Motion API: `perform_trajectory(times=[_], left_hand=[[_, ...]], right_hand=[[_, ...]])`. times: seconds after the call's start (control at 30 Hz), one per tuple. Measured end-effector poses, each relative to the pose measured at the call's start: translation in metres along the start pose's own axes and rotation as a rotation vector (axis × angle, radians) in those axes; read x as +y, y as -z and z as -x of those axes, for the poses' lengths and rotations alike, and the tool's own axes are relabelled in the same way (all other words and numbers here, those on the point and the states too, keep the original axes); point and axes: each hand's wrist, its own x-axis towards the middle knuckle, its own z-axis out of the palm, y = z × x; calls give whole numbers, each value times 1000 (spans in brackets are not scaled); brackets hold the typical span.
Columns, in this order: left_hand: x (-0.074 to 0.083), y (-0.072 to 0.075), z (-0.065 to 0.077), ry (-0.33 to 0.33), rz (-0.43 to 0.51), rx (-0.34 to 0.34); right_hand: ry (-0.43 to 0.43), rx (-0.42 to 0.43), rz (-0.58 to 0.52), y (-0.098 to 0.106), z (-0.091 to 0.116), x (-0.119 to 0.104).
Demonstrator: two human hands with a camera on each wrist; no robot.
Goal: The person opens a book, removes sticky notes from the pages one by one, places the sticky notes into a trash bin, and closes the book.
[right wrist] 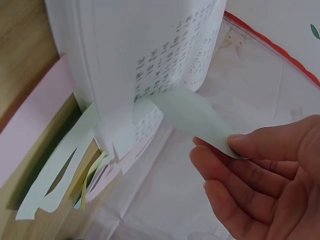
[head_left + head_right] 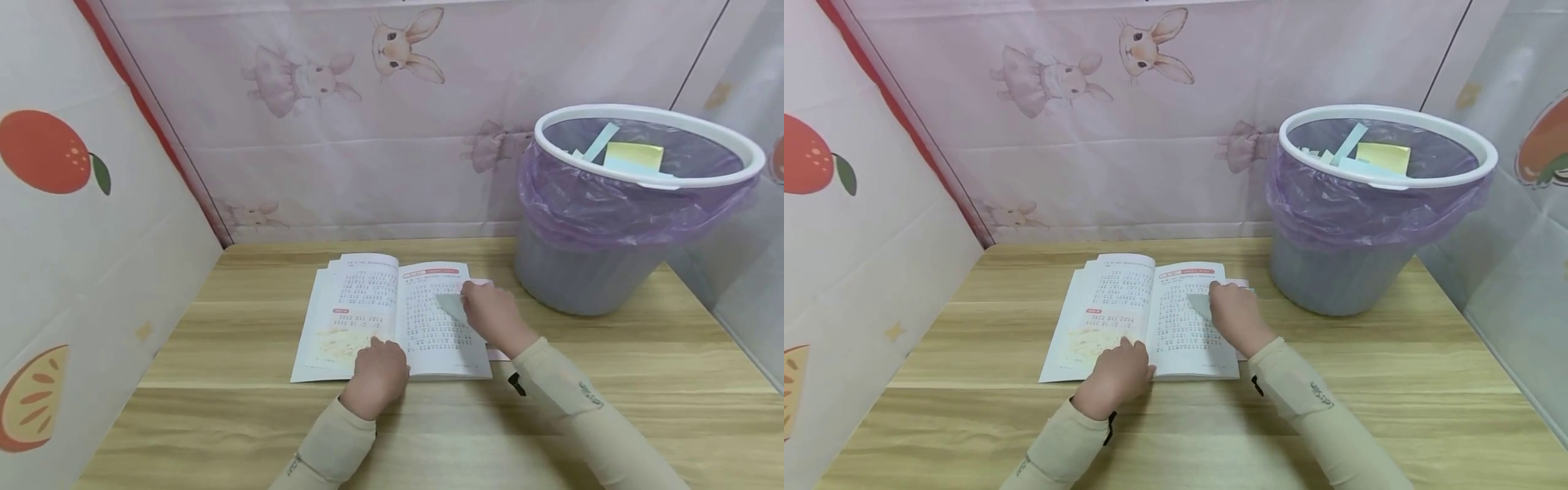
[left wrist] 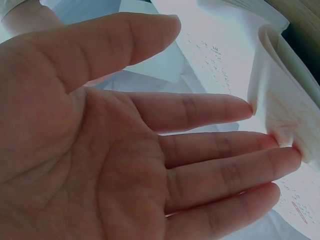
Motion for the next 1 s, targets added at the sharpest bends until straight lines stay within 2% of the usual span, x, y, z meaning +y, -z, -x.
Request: perform_trajectory(times=[0.33,0.83,1.0], left_hand=[[-1,1,2,-7,0,17],[-1,0,0,-12,-12,1],[-1,-1,-2,-19,-15,1]], right_hand=[[-28,142,-100,10,2,11],[-135,202,-219,19,5,26],[-132,228,-247,26,8,29]])
